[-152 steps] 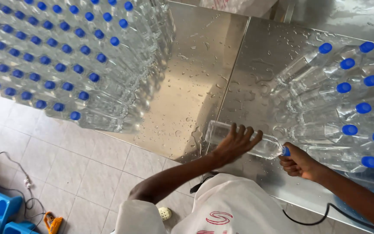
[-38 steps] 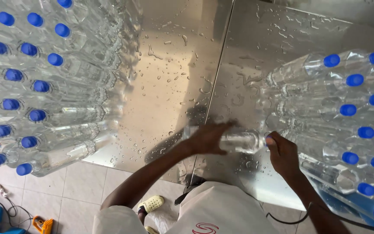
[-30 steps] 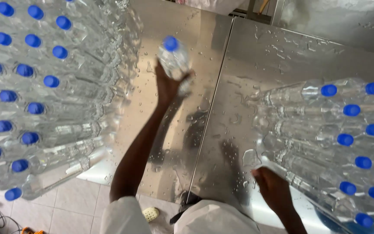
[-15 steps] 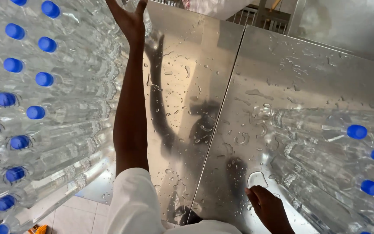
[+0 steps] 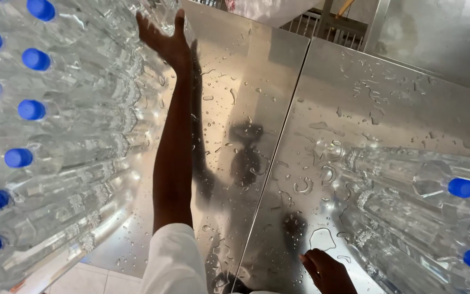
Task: Manually screwing plastic caps onto water bottles at a production workstation.
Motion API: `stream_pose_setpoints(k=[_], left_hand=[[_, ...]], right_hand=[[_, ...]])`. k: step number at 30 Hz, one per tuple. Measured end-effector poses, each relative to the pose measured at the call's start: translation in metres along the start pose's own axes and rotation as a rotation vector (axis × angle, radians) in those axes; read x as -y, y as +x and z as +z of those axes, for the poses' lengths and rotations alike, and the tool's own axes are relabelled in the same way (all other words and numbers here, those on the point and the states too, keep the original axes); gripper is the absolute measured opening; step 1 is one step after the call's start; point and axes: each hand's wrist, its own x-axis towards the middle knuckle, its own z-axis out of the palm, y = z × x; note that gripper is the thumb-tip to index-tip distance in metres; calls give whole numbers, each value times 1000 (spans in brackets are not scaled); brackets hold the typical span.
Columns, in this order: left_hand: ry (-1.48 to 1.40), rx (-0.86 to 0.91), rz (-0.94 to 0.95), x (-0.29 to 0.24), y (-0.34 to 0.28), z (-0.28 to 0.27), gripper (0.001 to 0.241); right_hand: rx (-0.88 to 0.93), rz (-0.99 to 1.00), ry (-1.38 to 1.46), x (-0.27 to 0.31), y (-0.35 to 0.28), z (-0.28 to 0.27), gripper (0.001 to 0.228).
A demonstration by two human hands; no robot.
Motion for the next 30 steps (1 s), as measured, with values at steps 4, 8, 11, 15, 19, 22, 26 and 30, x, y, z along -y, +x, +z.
stream_pose_setpoints(k=[4, 8, 11, 15, 19, 22, 26, 30], left_hand=[[-255, -102, 23, 0, 0, 2, 91], [-168, -134, 75, 3, 7, 6, 76], [-117, -199, 88, 10, 12, 14, 79], [-87, -247, 103, 9, 13, 15, 78], [77, -257, -151, 31, 21, 21, 107], [56, -147, -79, 62, -14, 8, 104], [-86, 445, 75, -78, -174, -73, 70], [-448, 1130, -357, -197, -332, -89, 134]], right_hand=[[27, -21, -8, 4, 1, -4, 37], [85, 52, -27, 5, 3, -1, 41], [25, -14, -15, 0, 6, 3, 37], [16, 17, 21, 8, -3, -4, 34], [-81, -22, 42, 17, -10, -4, 31], [-159, -60, 86, 28, -18, -14, 31], [-168, -138, 79, 43, -22, -13, 37], [-237, -239, 30, 55, -45, -15, 34]])
